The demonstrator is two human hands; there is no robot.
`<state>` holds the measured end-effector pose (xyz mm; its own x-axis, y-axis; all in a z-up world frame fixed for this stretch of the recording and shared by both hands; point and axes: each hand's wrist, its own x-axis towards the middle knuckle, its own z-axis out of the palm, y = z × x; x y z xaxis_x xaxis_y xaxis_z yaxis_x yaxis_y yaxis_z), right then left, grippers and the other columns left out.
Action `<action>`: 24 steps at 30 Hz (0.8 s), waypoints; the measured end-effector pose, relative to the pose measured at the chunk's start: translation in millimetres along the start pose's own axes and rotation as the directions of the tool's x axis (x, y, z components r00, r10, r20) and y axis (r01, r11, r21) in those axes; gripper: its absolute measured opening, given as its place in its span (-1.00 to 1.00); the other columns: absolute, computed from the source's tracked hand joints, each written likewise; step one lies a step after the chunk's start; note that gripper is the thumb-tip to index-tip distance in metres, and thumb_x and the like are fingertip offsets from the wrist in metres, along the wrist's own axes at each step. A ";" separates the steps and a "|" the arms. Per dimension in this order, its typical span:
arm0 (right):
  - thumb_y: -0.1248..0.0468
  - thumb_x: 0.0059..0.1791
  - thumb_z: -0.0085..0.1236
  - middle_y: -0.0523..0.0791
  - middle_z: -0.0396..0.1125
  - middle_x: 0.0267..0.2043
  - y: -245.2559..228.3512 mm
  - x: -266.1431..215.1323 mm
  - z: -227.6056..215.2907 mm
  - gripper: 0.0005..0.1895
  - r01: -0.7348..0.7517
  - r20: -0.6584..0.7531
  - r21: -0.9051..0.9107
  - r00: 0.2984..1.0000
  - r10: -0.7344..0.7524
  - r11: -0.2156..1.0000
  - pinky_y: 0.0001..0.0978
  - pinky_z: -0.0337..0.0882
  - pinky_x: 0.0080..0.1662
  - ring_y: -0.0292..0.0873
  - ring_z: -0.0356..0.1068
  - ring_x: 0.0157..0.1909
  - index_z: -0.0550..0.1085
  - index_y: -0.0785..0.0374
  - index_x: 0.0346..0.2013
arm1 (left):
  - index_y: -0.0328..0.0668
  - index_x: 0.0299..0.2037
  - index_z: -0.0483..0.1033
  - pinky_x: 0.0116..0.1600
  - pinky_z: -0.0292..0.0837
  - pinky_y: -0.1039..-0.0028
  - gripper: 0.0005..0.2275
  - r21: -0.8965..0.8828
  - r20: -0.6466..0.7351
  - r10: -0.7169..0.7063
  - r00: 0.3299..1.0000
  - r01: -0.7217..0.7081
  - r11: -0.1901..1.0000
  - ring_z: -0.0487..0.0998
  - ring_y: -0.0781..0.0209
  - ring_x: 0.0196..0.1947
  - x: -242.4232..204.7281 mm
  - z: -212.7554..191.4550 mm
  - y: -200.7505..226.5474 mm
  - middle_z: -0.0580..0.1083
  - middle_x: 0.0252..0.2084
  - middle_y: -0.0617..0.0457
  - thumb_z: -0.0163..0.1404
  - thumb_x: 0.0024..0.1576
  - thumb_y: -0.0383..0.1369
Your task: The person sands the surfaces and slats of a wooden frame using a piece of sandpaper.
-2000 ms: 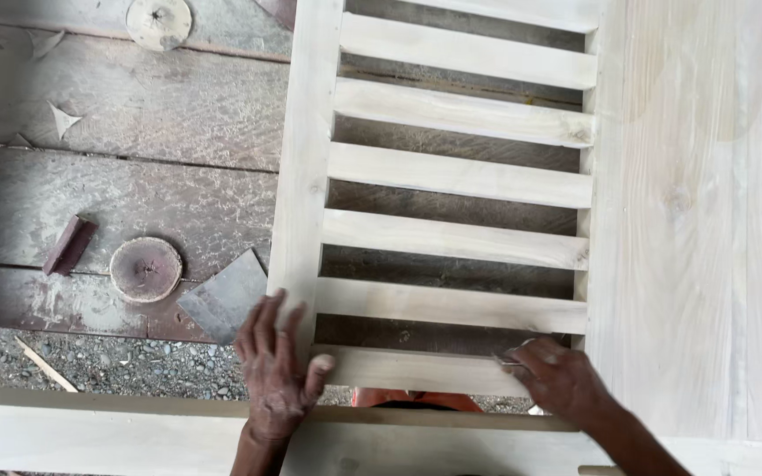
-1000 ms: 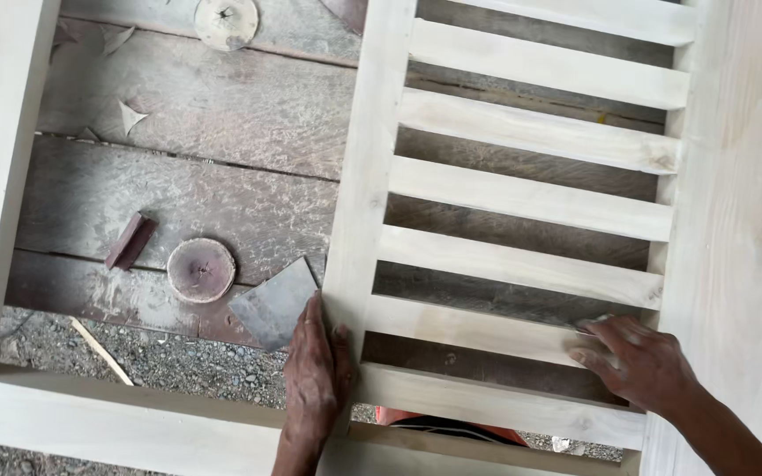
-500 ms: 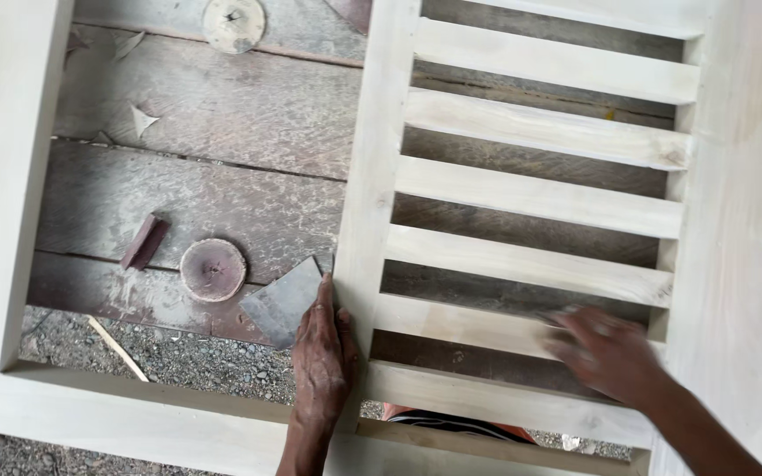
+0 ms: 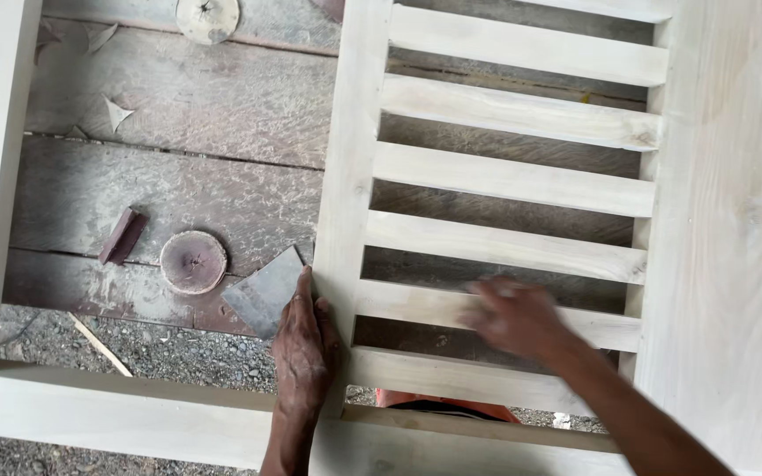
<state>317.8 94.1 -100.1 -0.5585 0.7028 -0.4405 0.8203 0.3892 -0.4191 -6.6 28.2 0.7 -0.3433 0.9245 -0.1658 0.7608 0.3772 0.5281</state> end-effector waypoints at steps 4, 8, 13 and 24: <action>-0.30 0.01 -0.13 -0.08 0.49 -0.02 66.4 -41.6 -41.4 -0.41 -0.132 0.006 -0.130 0.991 0.134 0.983 -0.17 0.62 -0.22 -0.14 0.59 -0.23 0.41 0.02 0.07 | -0.33 0.37 0.19 0.01 0.54 0.03 -0.57 -0.052 0.029 -0.026 0.999 0.028 0.998 0.56 -0.32 0.00 19.8 3.4 4.6 0.51 0.03 -0.38 -0.22 0.31 -0.35; -0.11 0.07 -0.11 0.09 0.47 -0.01 -41.2 18.8 -14.6 -0.50 0.222 -0.295 -0.178 0.917 -0.267 0.959 -0.08 0.59 -0.28 0.09 0.55 -0.08 0.40 0.21 0.05 | -0.34 0.38 0.18 0.00 0.53 0.02 -0.56 -0.038 0.014 -0.003 1.000 0.003 0.999 0.55 -0.35 0.02 10.0 -1.9 5.3 0.50 0.06 -0.39 -0.22 0.32 -0.31; 0.09 0.13 0.07 0.01 0.51 -0.14 -109.5 78.8 17.3 -0.71 0.293 -0.353 0.026 0.897 -0.266 0.956 -0.16 0.60 -0.27 -0.01 0.54 -0.13 0.40 0.24 -0.02 | -0.30 0.40 0.18 0.02 0.51 -0.01 -0.55 -0.028 0.031 -0.023 0.999 0.024 0.999 0.55 -0.35 0.03 12.1 -3.0 6.8 0.50 0.05 -0.40 -0.21 0.31 -0.31; -0.19 -0.07 0.08 -0.02 0.47 -0.20 -0.8 -31.9 -26.6 -0.46 -0.034 -0.227 -0.124 0.974 0.005 0.992 -0.23 0.53 -0.45 -0.07 0.52 -0.30 0.48 0.16 -0.06 | -0.37 0.40 0.14 0.02 0.53 0.01 -0.52 -0.059 0.074 -0.016 0.997 0.021 0.998 0.54 -0.35 0.06 10.1 -3.2 3.6 0.48 0.08 -0.44 -0.17 0.30 -0.29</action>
<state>338.2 87.2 -64.6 -0.5119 0.8217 -0.2506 0.8478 0.4361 -0.3018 -9.1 38.7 3.6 -0.3137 0.9198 -0.2358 0.7196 0.3923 0.5730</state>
